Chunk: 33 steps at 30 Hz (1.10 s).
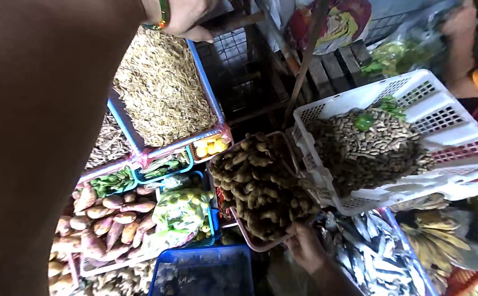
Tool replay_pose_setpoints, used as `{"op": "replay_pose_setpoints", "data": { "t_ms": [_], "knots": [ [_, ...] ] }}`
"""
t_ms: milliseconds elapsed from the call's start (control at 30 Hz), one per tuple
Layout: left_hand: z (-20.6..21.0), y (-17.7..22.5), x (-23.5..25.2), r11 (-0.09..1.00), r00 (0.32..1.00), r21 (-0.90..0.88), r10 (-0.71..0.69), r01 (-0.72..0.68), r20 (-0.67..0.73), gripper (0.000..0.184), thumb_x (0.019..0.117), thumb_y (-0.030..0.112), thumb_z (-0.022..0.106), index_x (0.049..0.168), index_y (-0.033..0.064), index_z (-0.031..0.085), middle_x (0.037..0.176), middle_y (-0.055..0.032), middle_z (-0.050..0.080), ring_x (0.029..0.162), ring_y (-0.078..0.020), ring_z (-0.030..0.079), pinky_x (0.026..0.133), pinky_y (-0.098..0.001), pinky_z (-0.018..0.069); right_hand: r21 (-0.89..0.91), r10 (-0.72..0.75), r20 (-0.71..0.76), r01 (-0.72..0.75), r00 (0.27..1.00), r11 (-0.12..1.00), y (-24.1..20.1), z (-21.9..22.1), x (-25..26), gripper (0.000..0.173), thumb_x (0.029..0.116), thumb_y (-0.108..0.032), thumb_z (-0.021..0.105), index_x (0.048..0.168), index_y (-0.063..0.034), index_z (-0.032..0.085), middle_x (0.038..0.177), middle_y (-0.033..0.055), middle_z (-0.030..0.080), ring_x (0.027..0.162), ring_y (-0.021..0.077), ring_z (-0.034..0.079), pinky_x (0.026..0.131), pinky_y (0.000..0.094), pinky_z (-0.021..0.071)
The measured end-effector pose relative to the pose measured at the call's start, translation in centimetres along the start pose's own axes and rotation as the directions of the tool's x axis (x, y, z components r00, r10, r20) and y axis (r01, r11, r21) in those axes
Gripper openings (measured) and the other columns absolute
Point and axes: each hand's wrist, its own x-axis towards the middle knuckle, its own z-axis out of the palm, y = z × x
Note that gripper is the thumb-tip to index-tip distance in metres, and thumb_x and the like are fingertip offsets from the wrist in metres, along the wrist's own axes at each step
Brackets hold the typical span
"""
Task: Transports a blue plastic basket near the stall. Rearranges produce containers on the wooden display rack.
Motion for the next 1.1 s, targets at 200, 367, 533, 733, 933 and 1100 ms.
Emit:
{"op": "replay_pose_setpoints", "data": {
  "t_ms": [200,367,533,733,933,1100],
  "knots": [
    [0.9,-1.3,0.5,0.998,0.999,0.048,0.04,-0.041,0.014,0.04,0.0966,0.036,0.066,0.106,-0.0026,0.064,0.095,-0.0184,0.067,0.093,-0.0359,0.068,0.08,-0.0559,0.0518,-0.035,-0.076,-0.023,0.075,0.997,0.997,-0.6,3.5,7.9,0.023,0.0854,0.005,0.054,0.107,-0.0027,0.051,0.091,0.0112,0.056,0.073,0.0182,0.06,0.062,0.0354,0.0564],
    [1.8,-1.9,0.6,0.999,0.999,0.04,0.023,-0.024,0.028,0.049,0.0956,0.045,0.063,0.114,-0.0009,0.062,0.099,-0.0187,0.067,0.097,-0.0362,0.067,0.08,-0.056,0.0513,-0.036,-0.149,0.001,0.149,0.989,0.988,-2.4,6.5,12.7,0.032,0.0825,0.006,0.058,0.113,0.0007,0.052,0.097,0.0158,0.057,0.079,0.023,0.061,0.067,0.0405,0.0578],
    [1.8,-2.4,0.4,0.992,0.994,0.064,0.113,-0.112,-0.006,0.054,0.0967,0.051,0.057,0.114,-0.0001,0.063,0.099,-0.0173,0.067,0.096,-0.0347,0.068,0.08,-0.0549,0.0525,0.039,-0.108,0.036,0.107,0.993,0.994,-4.5,9.0,13.2,0.032,0.09,0.003,0.054,0.122,-0.0005,0.051,0.106,0.0173,0.056,0.085,0.0249,0.063,0.07,0.0402,0.0594],
    [1.5,-2.4,0.8,0.989,0.994,0.105,0.106,-0.108,0.017,0.055,0.0954,0.052,0.059,0.109,-0.0011,0.06,0.095,-0.017,0.063,0.089,-0.0346,0.066,0.074,-0.0538,0.052,0.043,-0.124,0.031,0.123,0.992,0.991,-6.4,10.4,14.9,0.034,0.089,0.003,0.054,0.123,-0.0007,0.049,0.106,0.0182,0.055,0.084,0.0259,0.063,0.068,0.041,0.0597],
    [0.9,-2.0,0.6,0.983,0.997,0.167,0.074,-0.076,0.018,0.061,0.0947,0.055,0.06,0.114,-0.0022,0.058,0.097,-0.0194,0.063,0.088,-0.0369,0.067,0.072,-0.0549,0.0528,0.053,-0.136,0.067,0.133,0.988,0.99,-7.5,10.3,17.2,0.035,0.0872,0.004,0.054,0.121,-0.0011,0.049,0.104,0.0175,0.055,0.083,0.0252,0.064,0.068,0.0404,0.0602],
    [1.3,-2.0,0.2,0.981,0.996,0.178,0.088,-0.083,-0.017,0.064,0.0945,0.057,0.057,0.114,-0.0039,0.057,0.096,-0.0212,0.062,0.086,-0.0389,0.066,0.07,-0.0557,0.0519,0.082,-0.111,0.057,0.106,0.992,0.991,-7.2,10.7,17.0,0.036,0.0895,0.002,0.055,0.125,-0.0006,0.049,0.108,0.0198,0.056,0.086,0.0276,0.066,0.069,0.0411,0.0616]
  ]
}}
